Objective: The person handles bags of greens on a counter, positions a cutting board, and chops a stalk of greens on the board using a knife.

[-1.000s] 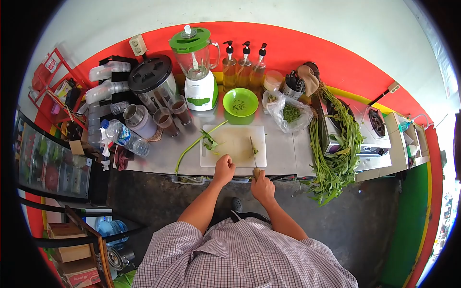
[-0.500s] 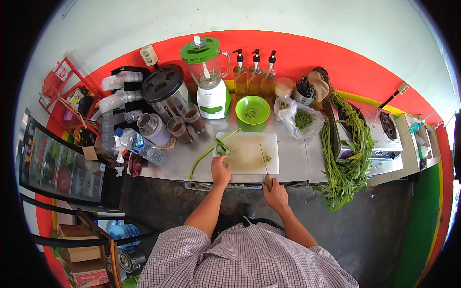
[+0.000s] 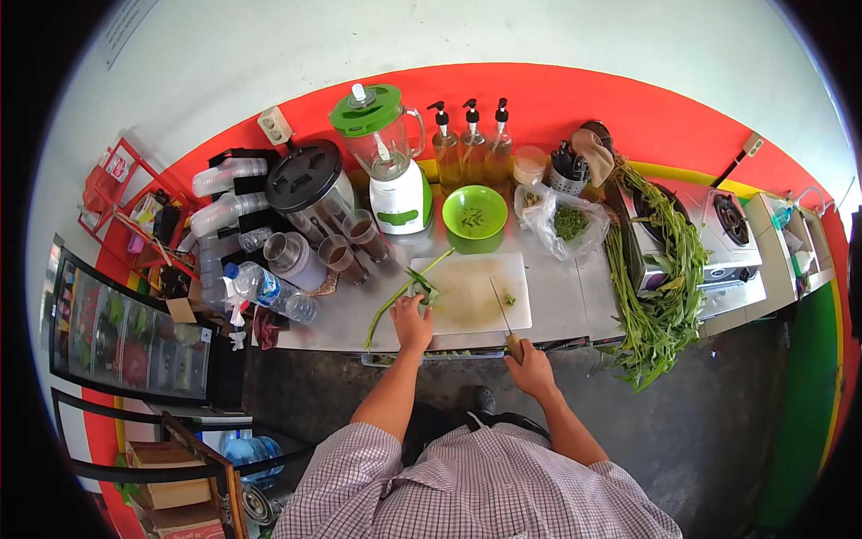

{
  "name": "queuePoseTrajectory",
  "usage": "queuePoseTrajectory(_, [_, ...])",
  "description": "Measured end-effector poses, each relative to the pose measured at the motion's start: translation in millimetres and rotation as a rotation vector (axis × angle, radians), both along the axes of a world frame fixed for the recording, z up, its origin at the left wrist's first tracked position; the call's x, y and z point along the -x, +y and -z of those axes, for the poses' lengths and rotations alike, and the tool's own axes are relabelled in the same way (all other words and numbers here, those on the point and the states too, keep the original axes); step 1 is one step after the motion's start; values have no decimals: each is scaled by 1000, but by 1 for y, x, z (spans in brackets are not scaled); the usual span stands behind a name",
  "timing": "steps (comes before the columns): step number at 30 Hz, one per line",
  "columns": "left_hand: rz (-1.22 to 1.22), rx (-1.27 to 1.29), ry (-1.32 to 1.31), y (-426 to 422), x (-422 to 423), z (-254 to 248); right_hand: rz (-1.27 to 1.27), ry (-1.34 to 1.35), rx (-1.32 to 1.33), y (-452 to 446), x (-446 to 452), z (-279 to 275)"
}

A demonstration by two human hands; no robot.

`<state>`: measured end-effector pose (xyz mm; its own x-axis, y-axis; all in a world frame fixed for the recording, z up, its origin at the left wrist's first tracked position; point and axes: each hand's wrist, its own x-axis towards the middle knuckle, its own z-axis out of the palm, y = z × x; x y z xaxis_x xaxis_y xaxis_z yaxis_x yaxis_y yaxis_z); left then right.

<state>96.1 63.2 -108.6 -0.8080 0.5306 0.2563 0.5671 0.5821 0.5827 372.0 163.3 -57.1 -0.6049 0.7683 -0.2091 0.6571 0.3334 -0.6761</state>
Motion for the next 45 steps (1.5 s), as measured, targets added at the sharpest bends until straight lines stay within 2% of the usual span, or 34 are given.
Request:
queuePoseTrajectory(6, [33,-62,-63,-12,-1,4,48,5,49,2,-8,-1])
queuePoseTrajectory(8, [39,-91,-83,-14,-9,-1,39,114,73,3,-11,2])
queuePoseTrajectory(11, [49,-150,-32,-12,-25,-8,41,141,110,2,-11,-5])
queuePoseTrajectory(14, [67,-263,-91,-10,-30,-15,44,178,159,2,-10,-12])
queuePoseTrajectory(16, [40,-313,-488,-6,-28,-26,40,175,163,3,-9,-13])
queuePoseTrajectory(17, [44,-310,-493,-3,-28,-28,33,175,167,4,-9,-13])
queuePoseTrajectory(19, [177,-394,-763,4,-26,-30,37,158,179,7,-10,-12])
queuePoseTrajectory(24, [264,-462,-866,36,-47,-48,80,147,190,9,-11,-5])
queuePoseTrajectory(26, [467,-323,-829,43,-51,-53,119,155,188,11,-11,-3])
queuePoseTrajectory(27, [498,-207,-689,42,-51,-46,119,152,187,11,-12,0])
queuePoseTrajectory(28, [497,-208,-689,40,-49,-30,112,161,164,12,-13,2])
queuePoseTrajectory(30, [392,-141,-511,34,-48,-14,104,173,141,14,-13,1])
queuePoseTrajectory(34, [349,-105,-388,18,-41,-4,118,135,178,13,-19,0])
queuePoseTrajectory(36, [184,-175,-183,12,-33,-1,104,131,159,14,-20,-1])
queuePoseTrajectory(38, [97,-110,-226,6,-25,-2,131,148,163,13,-20,-4])
queuePoseTrajectory(40, [34,-42,-146,2,-19,-1,117,161,169,12,-20,-6])
queuePoseTrajectory(45, [76,23,-179,-1,-16,-5,81,163,210,13,-17,-2])
